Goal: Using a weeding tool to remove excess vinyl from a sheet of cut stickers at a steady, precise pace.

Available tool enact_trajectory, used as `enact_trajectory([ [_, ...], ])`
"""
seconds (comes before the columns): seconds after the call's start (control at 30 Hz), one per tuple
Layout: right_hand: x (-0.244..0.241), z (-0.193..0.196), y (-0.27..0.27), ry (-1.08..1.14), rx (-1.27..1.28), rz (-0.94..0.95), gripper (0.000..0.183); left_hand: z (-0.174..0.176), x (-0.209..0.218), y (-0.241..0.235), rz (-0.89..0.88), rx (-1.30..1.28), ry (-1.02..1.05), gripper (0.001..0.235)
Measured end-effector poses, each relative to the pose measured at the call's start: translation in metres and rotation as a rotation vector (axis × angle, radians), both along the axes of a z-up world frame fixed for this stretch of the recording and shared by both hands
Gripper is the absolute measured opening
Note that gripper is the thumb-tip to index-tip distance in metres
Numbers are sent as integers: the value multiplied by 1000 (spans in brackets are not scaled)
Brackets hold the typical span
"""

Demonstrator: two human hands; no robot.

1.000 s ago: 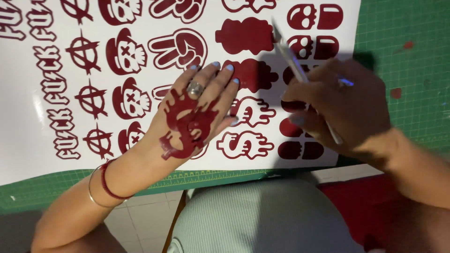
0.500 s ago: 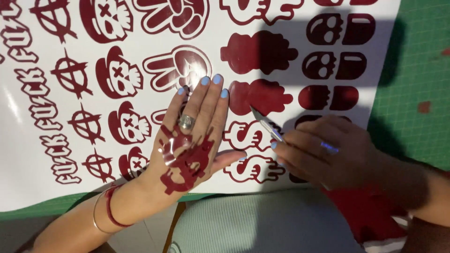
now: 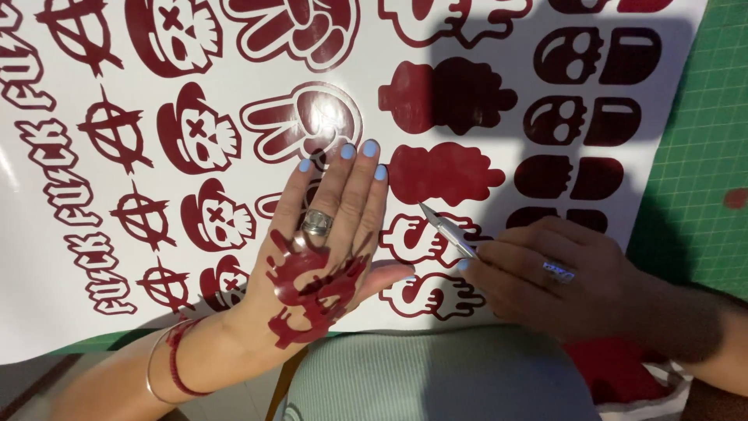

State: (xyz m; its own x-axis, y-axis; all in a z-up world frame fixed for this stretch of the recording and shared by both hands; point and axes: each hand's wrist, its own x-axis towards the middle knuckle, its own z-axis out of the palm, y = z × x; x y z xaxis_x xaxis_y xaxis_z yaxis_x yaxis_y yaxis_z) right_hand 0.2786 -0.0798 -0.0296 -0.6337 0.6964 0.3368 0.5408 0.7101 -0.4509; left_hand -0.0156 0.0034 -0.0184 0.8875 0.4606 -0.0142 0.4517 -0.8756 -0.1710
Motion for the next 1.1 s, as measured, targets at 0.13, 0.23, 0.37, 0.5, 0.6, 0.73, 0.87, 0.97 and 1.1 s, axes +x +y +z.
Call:
enact_trajectory([
  [0.13, 2, -2, -2, -2, -29, -1, 21, 5, -3, 6, -12, -1, -2, 92],
  [0.23, 0, -1, 0, 2, -18, -17, 19, 6, -3, 9, -16, -19, -20, 86],
  [0.37, 2, -2, -5, 1, -27, -80, 15, 8, -4, 11, -52, -43, -32, 80],
  [0.5, 23, 9, -22, 8, -274, -151, 30, 6, 1, 14, -102, -103, -61, 76],
  [0.6, 21, 17, -22, 175, -411, -289, 31, 2, 3, 16, -158, -250, -19, 75],
  [0.73, 24, -1, -38, 273, -441, -387, 17, 9, 7, 20, -273, -159, 109, 77],
  [0.87, 24, -2, -39, 336, -465, -365, 14, 4, 6, 20, -222, -217, 39, 78],
  [0.97, 27, -5, -36, 316, -440, -262, 17, 5, 7, 22, -236, -183, 36, 84],
  [1.1, 27, -7, -35, 270, -399, -234, 22, 2, 6, 21, -229, -207, 47, 88],
])
